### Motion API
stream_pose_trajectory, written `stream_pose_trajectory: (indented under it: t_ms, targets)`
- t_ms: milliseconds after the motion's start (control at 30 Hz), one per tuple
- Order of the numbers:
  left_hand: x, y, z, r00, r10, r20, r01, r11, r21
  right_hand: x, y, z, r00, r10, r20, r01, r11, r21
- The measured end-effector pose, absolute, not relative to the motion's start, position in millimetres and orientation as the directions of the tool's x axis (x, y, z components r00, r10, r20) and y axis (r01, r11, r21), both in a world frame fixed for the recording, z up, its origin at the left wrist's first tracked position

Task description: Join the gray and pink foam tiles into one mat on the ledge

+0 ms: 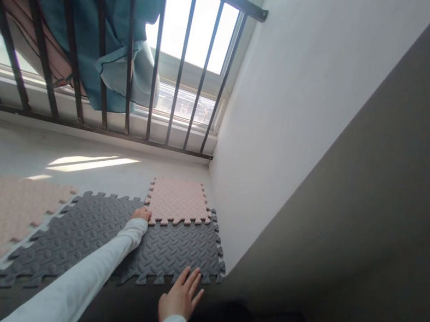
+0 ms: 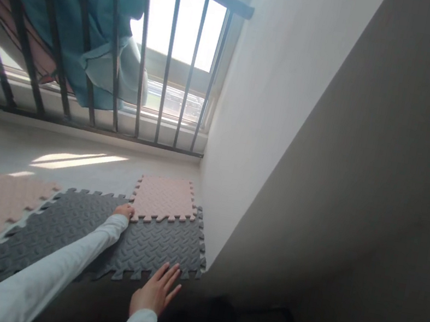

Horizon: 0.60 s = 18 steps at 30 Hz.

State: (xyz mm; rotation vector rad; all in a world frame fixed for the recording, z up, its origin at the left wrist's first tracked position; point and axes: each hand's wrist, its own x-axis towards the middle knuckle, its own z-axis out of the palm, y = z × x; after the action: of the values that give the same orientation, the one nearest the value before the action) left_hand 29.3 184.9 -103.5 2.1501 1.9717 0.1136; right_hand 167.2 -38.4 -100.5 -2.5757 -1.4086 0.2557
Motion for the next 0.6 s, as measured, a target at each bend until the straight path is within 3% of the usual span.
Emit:
stream_pose_trajectory:
  t_ms: [200,367,600]
  targets:
    - [62.4,210.9,-93.1,0.128,0.978,-0.163,0.984,-0.105,0.142,168.0,-41.5,-104.2,0.515,0.855,-0.055,0.819,-0.510,-0.262]
    - [98.7,167.8,-104.2,0.109,0.987,-0.114,0.994,-0.107,0.028,170.2,-43.0,-101.2,0.497,0.864,-0.084,0.820,-0.499,-0.279]
    - [113.1,149.2,-115.5,0.195,0.966,-0.169,0.981,-0.189,0.048,171.2,-44.9,-98.5,0.488,0.867,-0.106,0.821,-0.496,-0.283]
